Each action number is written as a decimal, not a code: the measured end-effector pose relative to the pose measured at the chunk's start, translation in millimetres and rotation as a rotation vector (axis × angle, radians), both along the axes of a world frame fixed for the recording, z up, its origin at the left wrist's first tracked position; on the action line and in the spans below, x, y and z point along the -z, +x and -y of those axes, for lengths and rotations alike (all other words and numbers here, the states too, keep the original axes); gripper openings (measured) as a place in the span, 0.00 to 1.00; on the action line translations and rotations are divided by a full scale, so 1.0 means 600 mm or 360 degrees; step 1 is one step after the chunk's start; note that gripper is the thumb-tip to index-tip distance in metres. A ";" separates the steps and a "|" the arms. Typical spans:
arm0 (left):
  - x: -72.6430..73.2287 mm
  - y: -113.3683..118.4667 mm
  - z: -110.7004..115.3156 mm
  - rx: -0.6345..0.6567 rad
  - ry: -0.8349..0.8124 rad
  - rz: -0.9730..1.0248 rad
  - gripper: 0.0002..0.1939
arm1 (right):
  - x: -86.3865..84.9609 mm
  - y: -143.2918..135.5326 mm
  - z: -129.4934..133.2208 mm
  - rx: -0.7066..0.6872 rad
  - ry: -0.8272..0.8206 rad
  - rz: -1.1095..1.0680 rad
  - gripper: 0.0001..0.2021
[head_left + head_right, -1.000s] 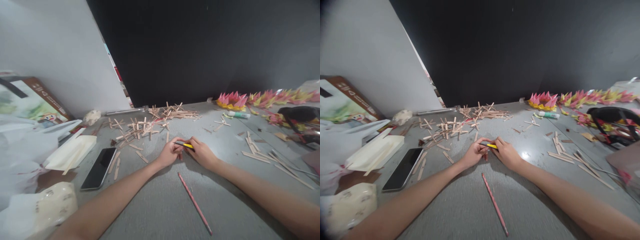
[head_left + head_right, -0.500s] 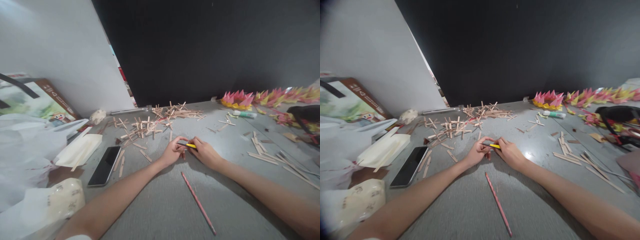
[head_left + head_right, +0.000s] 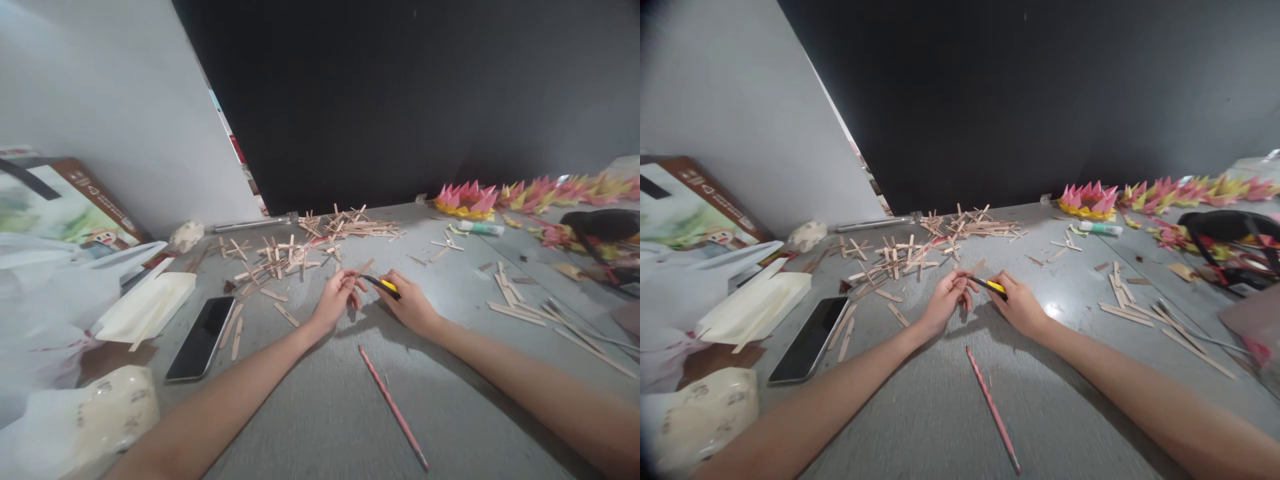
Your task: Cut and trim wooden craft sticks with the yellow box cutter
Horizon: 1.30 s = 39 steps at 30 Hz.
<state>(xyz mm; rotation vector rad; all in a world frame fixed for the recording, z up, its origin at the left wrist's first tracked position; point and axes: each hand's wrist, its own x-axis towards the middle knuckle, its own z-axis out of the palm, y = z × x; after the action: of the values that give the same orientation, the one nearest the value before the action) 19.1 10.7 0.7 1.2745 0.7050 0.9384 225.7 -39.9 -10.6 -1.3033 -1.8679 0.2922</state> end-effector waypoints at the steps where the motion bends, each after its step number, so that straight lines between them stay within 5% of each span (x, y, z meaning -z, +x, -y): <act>1: 0.001 0.000 0.000 0.0007 0.0004 0.0005 0.26 | -0.001 0.000 -0.001 0.0003 0.0011 -0.0016 0.08; 16: -0.002 0.003 0.010 0.0129 0.0105 -0.0127 0.26 | -0.008 0.001 0.000 0.0042 0.0035 -0.0094 0.10; 31: 0.002 0.005 0.003 -0.0242 0.0109 -0.0081 0.22 | -0.017 -0.003 0.014 -0.0050 -0.0074 -0.0337 0.18; 39: -0.004 0.006 0.008 -0.0195 0.0048 -0.0038 0.24 | -0.011 0.000 0.014 -0.0168 -0.0013 -0.0371 0.16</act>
<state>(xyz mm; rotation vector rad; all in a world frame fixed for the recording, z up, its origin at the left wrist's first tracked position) 22.7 5.9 3.1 1.2818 0.7975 1.0384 226.0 -48.6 -3.8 -1.1260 -1.7405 0.4862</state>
